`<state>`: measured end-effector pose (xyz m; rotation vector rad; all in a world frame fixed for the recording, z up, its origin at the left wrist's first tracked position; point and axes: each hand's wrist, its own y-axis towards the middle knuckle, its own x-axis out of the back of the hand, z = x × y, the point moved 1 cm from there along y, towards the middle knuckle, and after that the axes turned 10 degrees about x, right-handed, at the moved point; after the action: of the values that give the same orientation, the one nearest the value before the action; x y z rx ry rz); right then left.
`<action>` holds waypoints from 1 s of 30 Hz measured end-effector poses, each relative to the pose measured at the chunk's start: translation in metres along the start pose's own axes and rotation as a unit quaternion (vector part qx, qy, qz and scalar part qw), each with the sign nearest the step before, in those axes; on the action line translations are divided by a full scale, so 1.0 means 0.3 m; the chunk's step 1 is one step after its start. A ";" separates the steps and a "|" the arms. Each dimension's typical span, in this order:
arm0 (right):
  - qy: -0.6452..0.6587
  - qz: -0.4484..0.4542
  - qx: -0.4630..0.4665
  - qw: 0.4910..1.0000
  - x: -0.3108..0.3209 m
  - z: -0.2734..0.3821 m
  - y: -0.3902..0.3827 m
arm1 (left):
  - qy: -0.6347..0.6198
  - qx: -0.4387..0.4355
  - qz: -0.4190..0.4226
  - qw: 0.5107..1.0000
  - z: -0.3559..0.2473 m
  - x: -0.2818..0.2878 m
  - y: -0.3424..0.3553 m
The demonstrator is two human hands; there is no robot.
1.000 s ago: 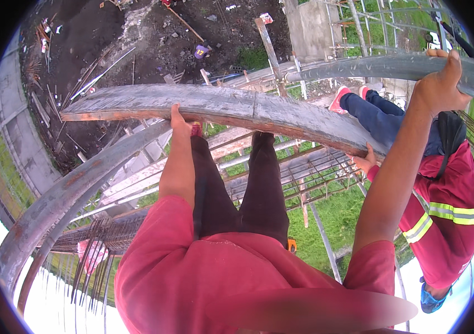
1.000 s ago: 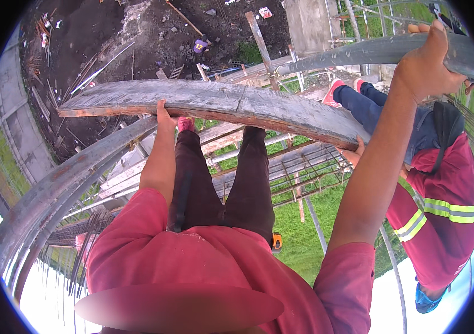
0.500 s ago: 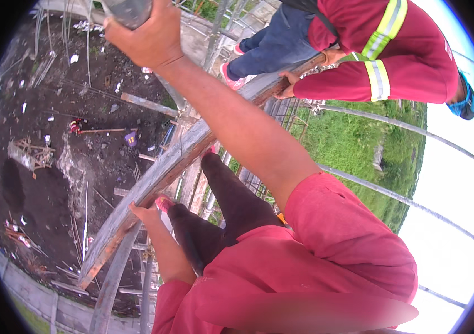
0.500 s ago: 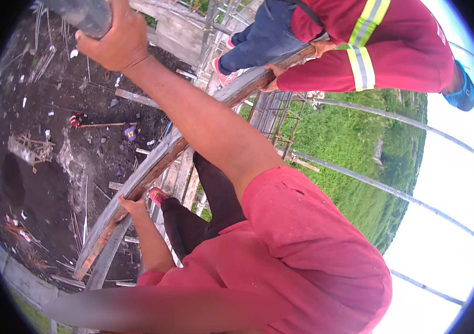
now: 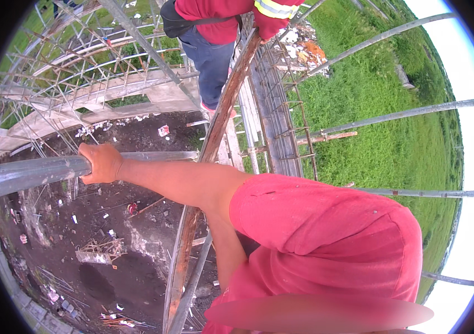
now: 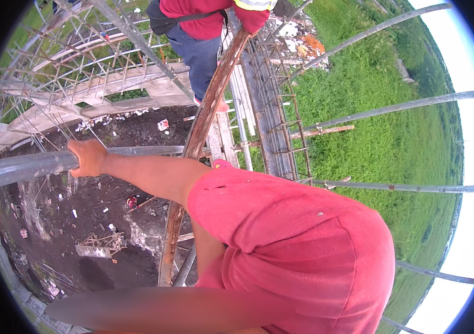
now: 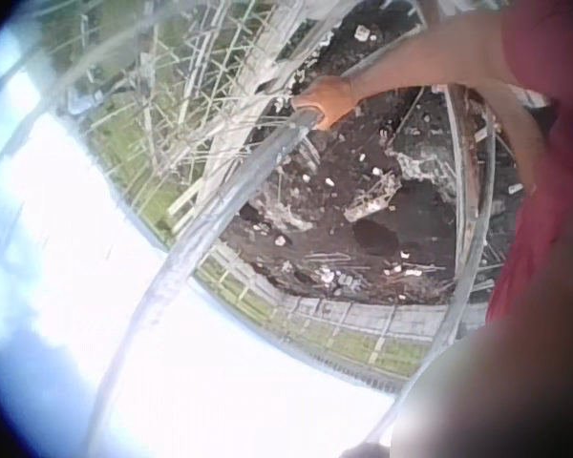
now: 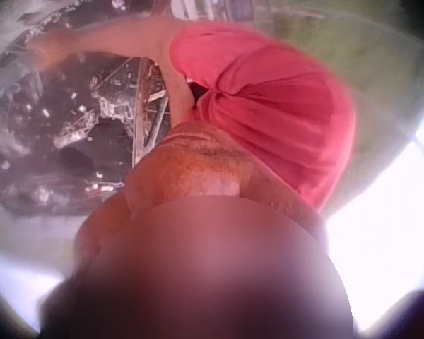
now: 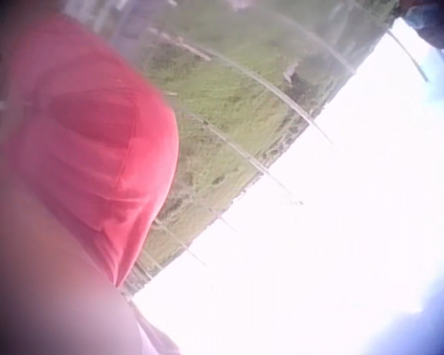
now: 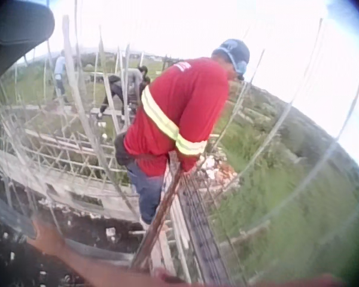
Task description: The person lifts and positions a long curved metal beam onto a scaffolding structure with assistance from a coworker. They align the beam along the frame and secure it in place while standing on the scaffolding.
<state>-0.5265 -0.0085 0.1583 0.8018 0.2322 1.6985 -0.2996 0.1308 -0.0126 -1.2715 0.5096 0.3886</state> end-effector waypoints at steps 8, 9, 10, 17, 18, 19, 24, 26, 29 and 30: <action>0.069 0.068 -0.038 0.995 0.106 0.059 0.007 | 0.042 0.010 -0.045 0.998 0.111 -0.026 0.084; 0.070 0.105 -0.068 0.990 0.117 0.065 0.005 | 0.043 0.002 -0.053 0.998 0.111 -0.022 0.107; 0.083 0.135 -0.079 0.984 0.136 0.066 0.004 | 0.044 -0.003 -0.057 0.997 0.102 -0.020 0.130; 0.056 -0.187 -0.062 0.979 0.568 -0.085 -0.353 | 0.031 -0.046 -0.110 0.992 0.040 -0.029 0.270; 0.019 -0.238 -0.113 0.964 0.667 -0.133 -0.478 | 0.024 -0.052 -0.123 0.991 0.038 -0.029 0.276; 0.025 -0.249 -0.202 0.947 0.756 -0.179 -0.618 | 0.018 -0.055 -0.152 0.987 0.032 -0.033 0.277; -0.115 0.046 -0.548 0.827 0.821 -0.261 -1.300 | 0.025 -0.070 -0.201 0.977 0.034 -0.065 0.265; -0.025 0.200 -0.546 0.813 0.669 -0.228 -1.486 | 0.027 -0.070 -0.221 0.972 0.037 -0.076 0.260; 0.142 0.244 -0.493 0.823 0.350 -0.158 -1.587 | 0.026 -0.066 -0.217 0.974 0.043 -0.082 0.247; 0.199 0.219 -0.474 0.830 0.258 -0.133 -1.580 | 0.032 -0.064 -0.218 0.973 0.046 -0.084 0.241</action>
<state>-0.1860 0.2135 -0.1008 -0.2813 -0.5429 2.0775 -0.3575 0.1627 -0.0533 -1.4813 0.2492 0.0115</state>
